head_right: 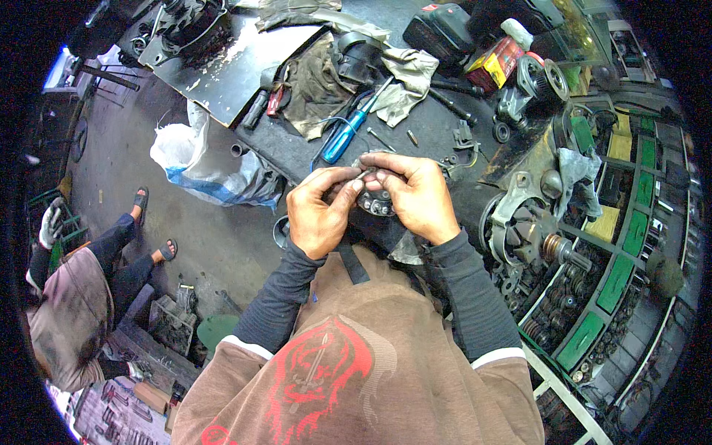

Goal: The person assembles small metal components into a cylindrical mechanical housing, inserting pins and rotating the assembly to align parts. They handle the housing and internal components by hand, occasionally using a small tool to adjust the fit.

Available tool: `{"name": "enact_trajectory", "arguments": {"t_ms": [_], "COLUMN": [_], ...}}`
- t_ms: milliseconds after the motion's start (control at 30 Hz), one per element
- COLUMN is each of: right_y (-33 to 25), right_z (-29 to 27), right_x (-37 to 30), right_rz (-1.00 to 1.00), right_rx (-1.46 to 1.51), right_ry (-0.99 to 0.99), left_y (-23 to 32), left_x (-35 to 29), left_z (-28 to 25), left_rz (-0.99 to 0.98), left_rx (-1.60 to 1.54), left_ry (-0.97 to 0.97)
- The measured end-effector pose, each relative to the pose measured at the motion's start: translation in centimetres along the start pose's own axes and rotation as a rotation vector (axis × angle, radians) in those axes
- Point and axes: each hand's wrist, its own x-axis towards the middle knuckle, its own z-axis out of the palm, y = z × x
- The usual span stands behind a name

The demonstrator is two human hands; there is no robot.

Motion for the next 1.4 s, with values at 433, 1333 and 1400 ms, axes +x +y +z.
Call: {"name": "enact_trajectory", "arguments": {"t_ms": [433,1333,1400], "right_y": [-0.4,1.0,0.8], "right_z": [-0.1,-0.2,-0.3], "right_x": [0.1,-0.3,-0.3], "right_rz": [0.044,-0.100,-0.092], "right_rx": [0.093,-0.139,-0.148], "right_ry": [0.008,0.025,0.019], "left_y": [-1.3,-1.3,-1.6], "left_x": [0.6,1.2,1.1], "left_z": [-0.5,-0.7,-0.7], "left_rz": [-0.099,-0.269,-0.273], "left_rx": [-0.211,-0.298,-0.323], "left_ry": [-0.084,-0.149,-0.158]}}
